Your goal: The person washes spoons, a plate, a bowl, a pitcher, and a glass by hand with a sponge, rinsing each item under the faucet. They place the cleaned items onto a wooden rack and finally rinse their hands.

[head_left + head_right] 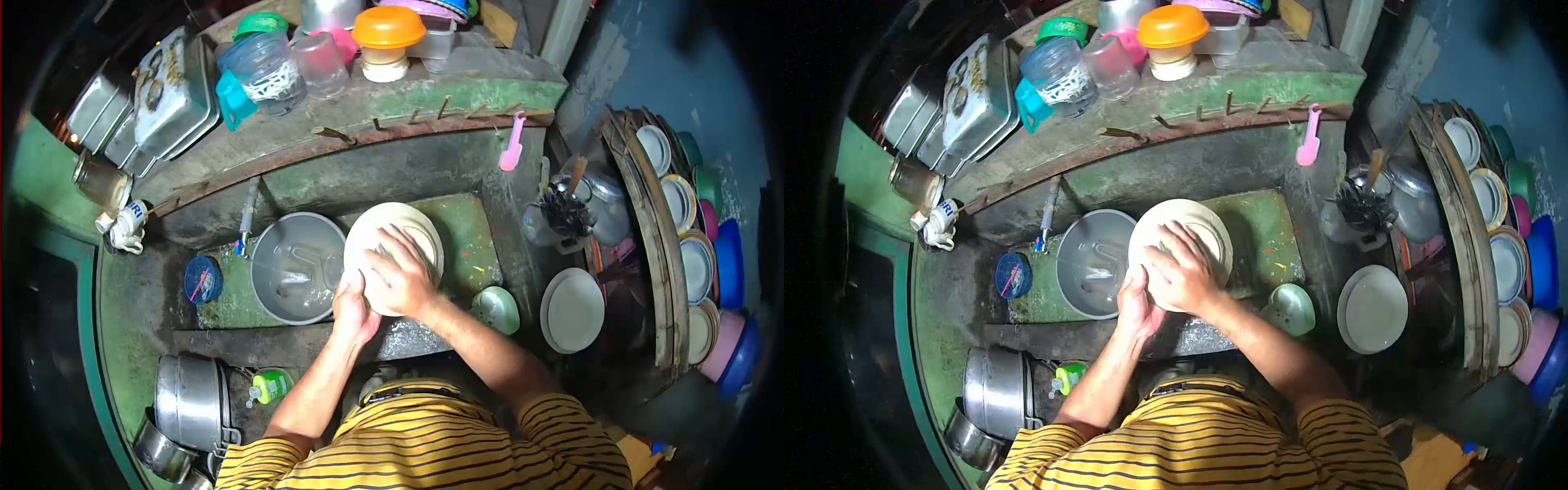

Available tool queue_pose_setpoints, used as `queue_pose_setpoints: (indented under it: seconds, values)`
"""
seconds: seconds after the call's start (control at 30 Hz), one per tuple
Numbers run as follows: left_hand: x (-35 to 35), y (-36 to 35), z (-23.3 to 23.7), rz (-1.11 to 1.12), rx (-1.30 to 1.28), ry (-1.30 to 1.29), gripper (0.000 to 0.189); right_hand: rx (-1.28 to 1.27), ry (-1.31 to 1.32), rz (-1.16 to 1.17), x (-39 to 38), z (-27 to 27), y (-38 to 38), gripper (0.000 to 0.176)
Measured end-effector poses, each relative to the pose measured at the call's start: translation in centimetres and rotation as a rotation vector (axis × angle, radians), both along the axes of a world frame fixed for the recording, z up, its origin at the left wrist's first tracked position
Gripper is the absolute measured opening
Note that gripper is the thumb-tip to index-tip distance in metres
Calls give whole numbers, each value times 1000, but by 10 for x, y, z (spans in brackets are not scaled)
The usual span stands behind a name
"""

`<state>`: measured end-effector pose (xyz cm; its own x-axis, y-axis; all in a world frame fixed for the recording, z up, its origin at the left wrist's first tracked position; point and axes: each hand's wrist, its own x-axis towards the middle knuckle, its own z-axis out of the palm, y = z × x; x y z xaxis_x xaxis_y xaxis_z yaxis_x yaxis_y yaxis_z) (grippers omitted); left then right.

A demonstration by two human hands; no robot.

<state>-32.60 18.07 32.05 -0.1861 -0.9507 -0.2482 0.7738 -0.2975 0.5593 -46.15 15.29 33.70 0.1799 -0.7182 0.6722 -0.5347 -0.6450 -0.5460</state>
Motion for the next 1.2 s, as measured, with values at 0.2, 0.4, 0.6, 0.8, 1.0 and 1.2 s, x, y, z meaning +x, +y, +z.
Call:
queue_pose_setpoints:
  seconds: [0.2, 0.4, 0.6, 0.8, 1.0, 1.2]
  values:
    - [1, -4, -8, -9, 114, 99, 49, -135, 68, 83, 20, 2, 12, 22]
    - [7, -8, 10, 66, -11, 69, 50, -56, -145, -178, -21, -48, 40, 31]
    - [23, 37, -29, -562, -611, -1055, 21, 614, -1562, -330, -88, -55, 21, 38]
    - [-77, 27, 37, -628, -1590, -1164, 48, 995, -1583, 187, -212, -24, 140, 38]
    - [-142, 39, 10, -648, -1540, -1087, 26, 606, -940, -697, -309, -24, 257, 59]
    - [-114, 23, -35, -755, -1209, -1212, 22, 510, -1341, -1002, -390, -68, 292, 58]
